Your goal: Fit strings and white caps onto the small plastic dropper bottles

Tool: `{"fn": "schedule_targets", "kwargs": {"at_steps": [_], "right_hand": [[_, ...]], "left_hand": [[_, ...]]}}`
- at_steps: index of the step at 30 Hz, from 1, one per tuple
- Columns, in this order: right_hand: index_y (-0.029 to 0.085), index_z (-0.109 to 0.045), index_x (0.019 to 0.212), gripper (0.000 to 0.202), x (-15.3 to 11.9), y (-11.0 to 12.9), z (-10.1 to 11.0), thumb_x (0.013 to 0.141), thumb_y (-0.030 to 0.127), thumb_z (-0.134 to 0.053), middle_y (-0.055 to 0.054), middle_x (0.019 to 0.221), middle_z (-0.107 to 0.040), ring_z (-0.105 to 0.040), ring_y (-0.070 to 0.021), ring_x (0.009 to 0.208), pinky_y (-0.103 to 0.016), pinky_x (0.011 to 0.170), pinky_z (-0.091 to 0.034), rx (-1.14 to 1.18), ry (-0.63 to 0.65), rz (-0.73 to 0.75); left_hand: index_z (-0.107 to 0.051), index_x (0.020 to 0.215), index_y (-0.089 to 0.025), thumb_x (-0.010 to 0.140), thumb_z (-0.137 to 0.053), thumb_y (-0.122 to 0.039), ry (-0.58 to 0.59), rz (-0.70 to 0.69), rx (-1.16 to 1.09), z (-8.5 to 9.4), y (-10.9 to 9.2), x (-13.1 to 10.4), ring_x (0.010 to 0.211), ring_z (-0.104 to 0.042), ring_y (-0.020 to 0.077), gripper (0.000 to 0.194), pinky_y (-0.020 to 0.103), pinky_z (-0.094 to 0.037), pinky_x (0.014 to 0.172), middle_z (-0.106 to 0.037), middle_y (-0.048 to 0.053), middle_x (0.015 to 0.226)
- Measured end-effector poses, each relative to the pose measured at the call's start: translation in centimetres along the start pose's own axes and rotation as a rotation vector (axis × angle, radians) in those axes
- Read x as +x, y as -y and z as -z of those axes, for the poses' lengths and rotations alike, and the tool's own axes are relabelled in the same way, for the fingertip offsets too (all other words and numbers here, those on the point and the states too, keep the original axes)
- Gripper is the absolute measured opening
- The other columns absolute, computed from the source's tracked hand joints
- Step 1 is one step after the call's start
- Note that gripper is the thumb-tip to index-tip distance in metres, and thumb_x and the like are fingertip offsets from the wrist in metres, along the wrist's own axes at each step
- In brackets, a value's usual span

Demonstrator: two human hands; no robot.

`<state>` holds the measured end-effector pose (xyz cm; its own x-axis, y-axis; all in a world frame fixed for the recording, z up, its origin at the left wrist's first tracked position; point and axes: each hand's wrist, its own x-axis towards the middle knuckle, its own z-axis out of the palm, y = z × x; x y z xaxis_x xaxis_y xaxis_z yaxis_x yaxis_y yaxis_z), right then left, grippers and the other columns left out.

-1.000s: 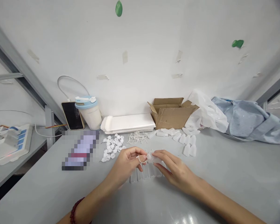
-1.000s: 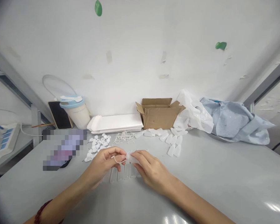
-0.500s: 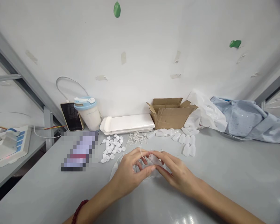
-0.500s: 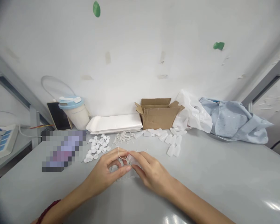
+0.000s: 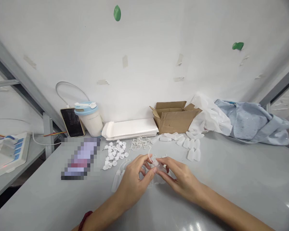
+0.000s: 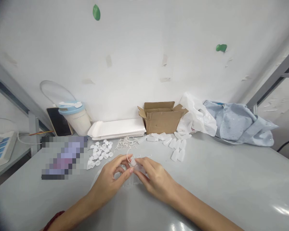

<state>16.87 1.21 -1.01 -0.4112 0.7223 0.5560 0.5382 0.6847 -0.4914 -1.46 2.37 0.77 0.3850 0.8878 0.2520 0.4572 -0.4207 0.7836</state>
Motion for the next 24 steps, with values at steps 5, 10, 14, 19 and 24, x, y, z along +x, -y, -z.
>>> {"fn": "schedule_targets", "kwargs": {"at_steps": [5,10,14,19,24], "right_hand": [[0.018,-0.054,0.098,0.016,0.7,0.3,0.6,0.086,0.029,-0.053,-0.004,0.081,-0.065,-0.06,-0.0134,0.062,-0.025,0.053,-0.052,0.114,-0.039,-0.243],[0.018,-0.055,0.085,0.013,1.5,0.9,1.1,0.083,0.031,-0.055,-0.004,0.076,-0.065,-0.062,-0.0154,0.066,-0.027,0.055,-0.053,0.278,-0.032,-0.434],[0.017,-0.053,0.08,0.009,2.0,0.7,2.0,0.08,0.026,-0.057,-0.002,0.071,-0.065,-0.062,-0.0149,0.063,-0.025,0.054,-0.05,0.314,-0.011,-0.507],[0.016,-0.058,0.072,0.014,2.5,-0.6,5.0,0.08,0.02,-0.049,-0.001,0.065,-0.063,-0.057,-0.0134,0.059,-0.023,0.052,-0.042,0.13,0.178,-0.517],[0.015,-0.059,0.061,0.023,2.4,-2.0,6.5,0.071,0.008,-0.04,0.0,0.056,-0.059,-0.048,-0.0107,0.051,-0.022,0.046,-0.03,-0.047,0.43,-0.506]], "left_hand": [[-0.037,0.126,-0.016,0.084,-0.052,-0.015,-0.252,-0.5,0.411,-0.6,0.4,-0.5,0.108,-0.05,0.0275,0.045,0.043,-0.047,0.087,-0.053,0.015,0.114],[-0.04,0.125,-0.007,0.083,-0.055,-0.017,-0.142,-0.691,0.621,-1.1,-0.4,0.1,0.112,-0.048,0.0325,0.045,0.047,-0.048,0.088,-0.056,0.019,0.116],[-0.044,0.12,-0.004,0.082,-0.056,-0.017,-0.141,-0.676,0.614,-1.7,-0.6,1.3,0.11,-0.049,0.033,0.041,0.048,-0.048,0.087,-0.059,0.019,0.111],[-0.05,0.113,-0.011,0.079,-0.059,-0.021,-0.032,-0.537,0.422,-3.0,-1.3,2.6,0.109,-0.048,0.0299,0.036,0.047,-0.047,0.088,-0.06,0.014,0.106],[-0.056,0.101,-0.016,0.073,-0.063,-0.02,0.148,-0.361,0.272,-4.4,-1.8,3.2,0.103,-0.048,0.0273,0.03,0.042,-0.047,0.084,-0.061,0.009,0.098]]}}
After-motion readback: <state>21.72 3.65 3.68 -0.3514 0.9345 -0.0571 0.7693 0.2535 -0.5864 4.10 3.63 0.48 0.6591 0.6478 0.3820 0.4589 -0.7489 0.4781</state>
